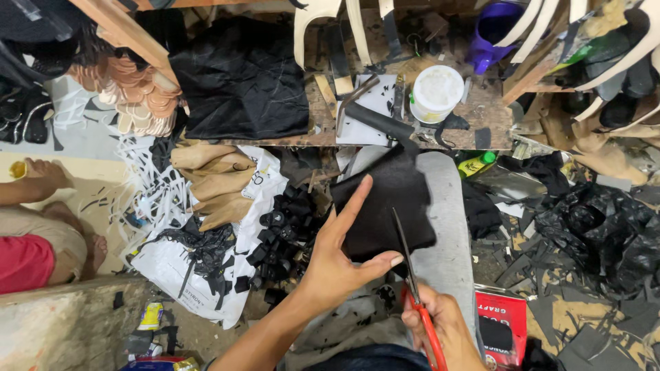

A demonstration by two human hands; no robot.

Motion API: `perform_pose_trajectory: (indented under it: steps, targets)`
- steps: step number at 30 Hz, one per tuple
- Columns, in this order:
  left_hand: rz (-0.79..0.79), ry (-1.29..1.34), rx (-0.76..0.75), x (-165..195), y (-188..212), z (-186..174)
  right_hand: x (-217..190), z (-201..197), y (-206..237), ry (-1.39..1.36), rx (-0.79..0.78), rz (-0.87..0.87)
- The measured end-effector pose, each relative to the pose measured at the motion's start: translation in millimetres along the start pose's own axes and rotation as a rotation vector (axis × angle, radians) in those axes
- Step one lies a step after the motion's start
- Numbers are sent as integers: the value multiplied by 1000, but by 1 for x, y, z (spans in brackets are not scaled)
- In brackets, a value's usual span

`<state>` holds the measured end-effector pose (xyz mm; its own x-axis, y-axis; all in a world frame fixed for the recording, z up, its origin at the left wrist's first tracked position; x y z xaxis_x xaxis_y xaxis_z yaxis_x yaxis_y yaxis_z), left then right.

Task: The person cuts a long strip of black material into smaller pieces using red-handled scissors. They repeatedly measure, cut, and fold the material while seated in a cluttered workshop.

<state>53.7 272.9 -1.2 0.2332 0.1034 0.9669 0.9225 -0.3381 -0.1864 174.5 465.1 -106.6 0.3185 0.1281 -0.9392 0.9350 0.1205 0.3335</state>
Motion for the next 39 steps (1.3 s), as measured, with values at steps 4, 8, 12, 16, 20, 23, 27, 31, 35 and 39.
perform_pose_trajectory:
  steps: [4,8,12,16,20,23,27,31,35,39]
  targets:
    - [-66,161,-5,-3,-3,-2,8,1,-1,-46,-7,180]
    - [-99,355,11,-4,-4,-4,-9,-4,0,34,-136,-20]
    - [-81,257,42,-5,-3,-8,-21,3,-4,1,-132,-91]
    - [-77,193,28,-4,4,-7,-16,8,-8,43,-52,-40]
    - [-91,196,5,-6,6,-6,0,9,-9,12,-49,-136]
    - [-65,166,28,-6,5,-10,17,12,-6,-35,-42,-117]
    - [-108,219,12,-7,2,-14,27,13,1,-178,-100,30]
    - [-76,181,5,-8,1,-13,7,9,-4,-59,-89,-28]
    - [41,-24,-65,-4,7,-4,-22,10,-11,-68,-36,-196]
    - [-90,175,-23,-3,13,-5,-22,14,-8,-130,-34,-96]
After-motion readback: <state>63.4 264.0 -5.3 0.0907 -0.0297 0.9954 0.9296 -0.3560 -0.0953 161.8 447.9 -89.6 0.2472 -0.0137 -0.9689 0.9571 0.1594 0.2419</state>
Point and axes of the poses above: each hand's wrist, its own y-axis away from the middle knuckle, its own z-axis out of the palm, x = y × z, the point moved 2 cm from there along -y, towards the middle knuckle
